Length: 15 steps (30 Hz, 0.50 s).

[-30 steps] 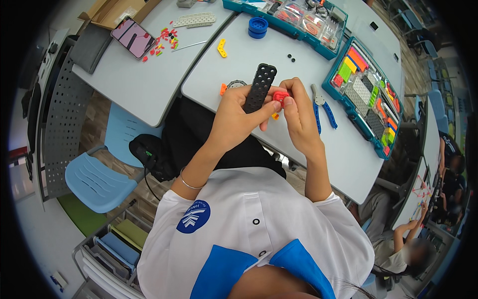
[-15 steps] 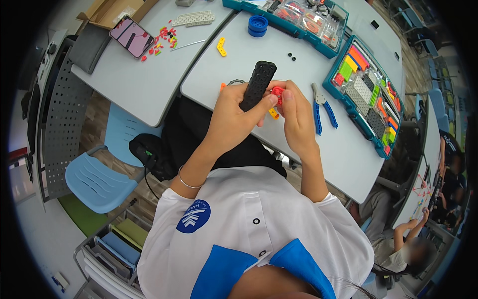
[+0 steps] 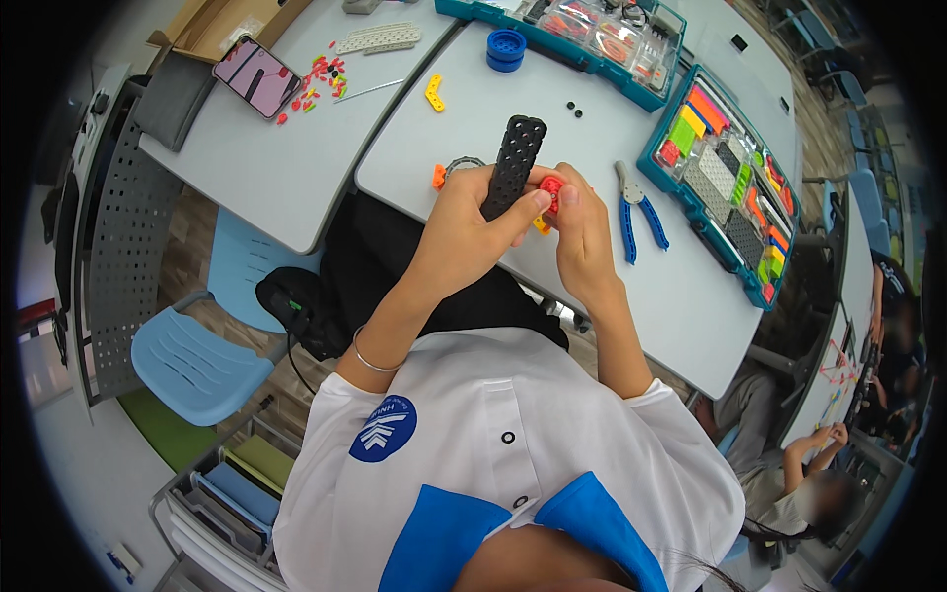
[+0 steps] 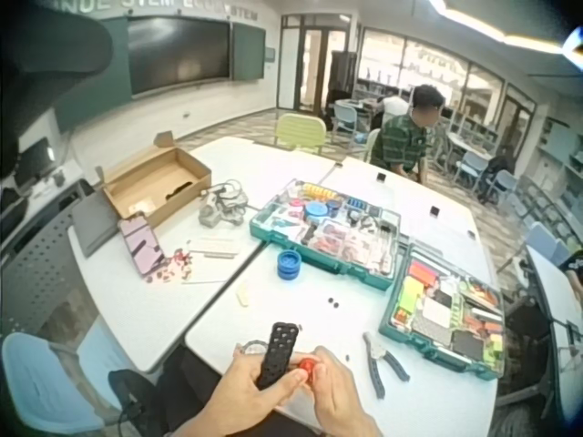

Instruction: The person assembles a toy robot using colorful plastic pieces and a black perforated strip. They connect red, yellow, and orange components to the strip, then attach a blue circular piece to the end.

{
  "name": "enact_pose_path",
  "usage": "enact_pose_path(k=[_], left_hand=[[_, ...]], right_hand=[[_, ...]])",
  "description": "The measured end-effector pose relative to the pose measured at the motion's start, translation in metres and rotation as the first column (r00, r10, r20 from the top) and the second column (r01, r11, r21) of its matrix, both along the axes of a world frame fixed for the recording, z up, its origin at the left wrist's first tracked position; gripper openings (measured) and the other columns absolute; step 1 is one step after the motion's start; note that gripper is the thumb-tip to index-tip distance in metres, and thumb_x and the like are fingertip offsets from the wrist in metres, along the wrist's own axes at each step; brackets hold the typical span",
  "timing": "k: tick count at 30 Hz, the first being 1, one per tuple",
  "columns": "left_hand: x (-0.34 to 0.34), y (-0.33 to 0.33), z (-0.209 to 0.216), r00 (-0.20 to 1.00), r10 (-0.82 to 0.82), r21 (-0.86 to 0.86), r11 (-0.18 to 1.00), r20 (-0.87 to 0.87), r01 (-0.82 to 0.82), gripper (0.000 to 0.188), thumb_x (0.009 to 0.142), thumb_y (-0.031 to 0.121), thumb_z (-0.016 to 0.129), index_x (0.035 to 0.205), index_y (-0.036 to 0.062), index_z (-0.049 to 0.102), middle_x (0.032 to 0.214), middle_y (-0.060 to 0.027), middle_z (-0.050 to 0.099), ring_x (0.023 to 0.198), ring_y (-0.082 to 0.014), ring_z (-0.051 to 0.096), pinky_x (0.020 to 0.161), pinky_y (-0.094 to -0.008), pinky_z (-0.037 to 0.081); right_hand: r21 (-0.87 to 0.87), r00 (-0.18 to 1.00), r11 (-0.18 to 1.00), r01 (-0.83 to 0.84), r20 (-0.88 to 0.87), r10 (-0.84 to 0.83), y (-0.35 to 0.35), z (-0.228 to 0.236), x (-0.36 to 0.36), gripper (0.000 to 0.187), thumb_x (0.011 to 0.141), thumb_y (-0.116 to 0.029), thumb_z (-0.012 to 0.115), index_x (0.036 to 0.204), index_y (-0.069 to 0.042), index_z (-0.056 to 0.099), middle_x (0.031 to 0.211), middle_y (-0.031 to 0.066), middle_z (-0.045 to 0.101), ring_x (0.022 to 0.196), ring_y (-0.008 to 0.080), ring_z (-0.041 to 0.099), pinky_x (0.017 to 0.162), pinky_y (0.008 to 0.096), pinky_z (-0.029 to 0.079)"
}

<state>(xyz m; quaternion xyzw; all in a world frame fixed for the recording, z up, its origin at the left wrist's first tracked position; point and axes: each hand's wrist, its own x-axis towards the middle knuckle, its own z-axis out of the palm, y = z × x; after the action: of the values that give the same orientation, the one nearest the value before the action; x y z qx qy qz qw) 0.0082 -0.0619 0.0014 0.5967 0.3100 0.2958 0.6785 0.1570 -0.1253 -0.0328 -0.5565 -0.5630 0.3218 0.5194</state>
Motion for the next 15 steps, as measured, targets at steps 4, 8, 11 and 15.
enact_pose_path(k=[4, 8, 11, 15], left_hand=[[0.002, 0.000, 0.001, 1.000, -0.015, 0.008, 1.000, 0.007, 0.015, 0.023, 0.092, 0.015, 0.067, 0.109, -0.0007, 0.070, 0.064, 0.0010, 0.058, 0.054, -0.0033, 0.048, 0.050, -0.0213, 0.037], [0.002, 0.000, -0.004, 1.000, 0.002, 0.007, 1.000, 0.021, -0.002, 0.022, 0.092, 0.013, 0.066, 0.108, -0.0010, 0.070, 0.069, -0.0005, 0.064, 0.053, -0.0029, 0.047, 0.050, -0.0206, 0.037], [0.005, -0.001, -0.003, 0.986, 0.069, -0.136, 0.989, 0.149, -0.049, 0.023, 0.094, 0.008, 0.063, 0.111, -0.0060, 0.067, 0.072, -0.0012, 0.063, 0.051, -0.0027, 0.042, 0.047, -0.0190, 0.031], [0.000, -0.001, 0.001, 0.979, 0.156, -0.152, 0.979, 0.133, -0.136, 0.023, 0.093, 0.008, 0.065, 0.110, -0.0075, 0.066, 0.083, -0.0073, 0.070, 0.050, -0.0028, 0.044, 0.046, -0.0182, 0.032]], right_hand=[[-0.025, 1.000, 1.000, 0.006, 0.023, -0.006, -0.003, 0.001, 0.004, 0.042, 0.107, -0.028, 0.030, 0.091, 0.003, 0.053, 0.080, 0.0147, 0.047, 0.071, 0.0269, 0.048, 0.068, 0.0355, 0.040], [-0.039, 0.999, 0.998, 0.048, 0.027, -0.047, -0.006, 0.010, 0.003, 0.039, 0.106, -0.028, 0.034, 0.095, 0.003, 0.055, 0.084, 0.0147, 0.051, 0.073, 0.0268, 0.050, 0.069, 0.0350, 0.042], [0.043, 0.994, 0.998, 0.045, 0.093, -0.049, -0.008, 0.016, 0.016, 0.036, 0.106, -0.027, 0.038, 0.101, 0.002, 0.059, 0.087, 0.0125, 0.056, 0.075, 0.0235, 0.052, 0.070, 0.0340, 0.043], [-0.004, 0.939, 0.946, 0.325, 0.118, -0.323, -0.027, 0.029, 0.039, 0.022, 0.100, -0.022, 0.054, 0.101, -0.002, 0.064, 0.087, 0.0080, 0.059, 0.077, 0.0183, 0.053, 0.071, 0.0310, 0.043]])
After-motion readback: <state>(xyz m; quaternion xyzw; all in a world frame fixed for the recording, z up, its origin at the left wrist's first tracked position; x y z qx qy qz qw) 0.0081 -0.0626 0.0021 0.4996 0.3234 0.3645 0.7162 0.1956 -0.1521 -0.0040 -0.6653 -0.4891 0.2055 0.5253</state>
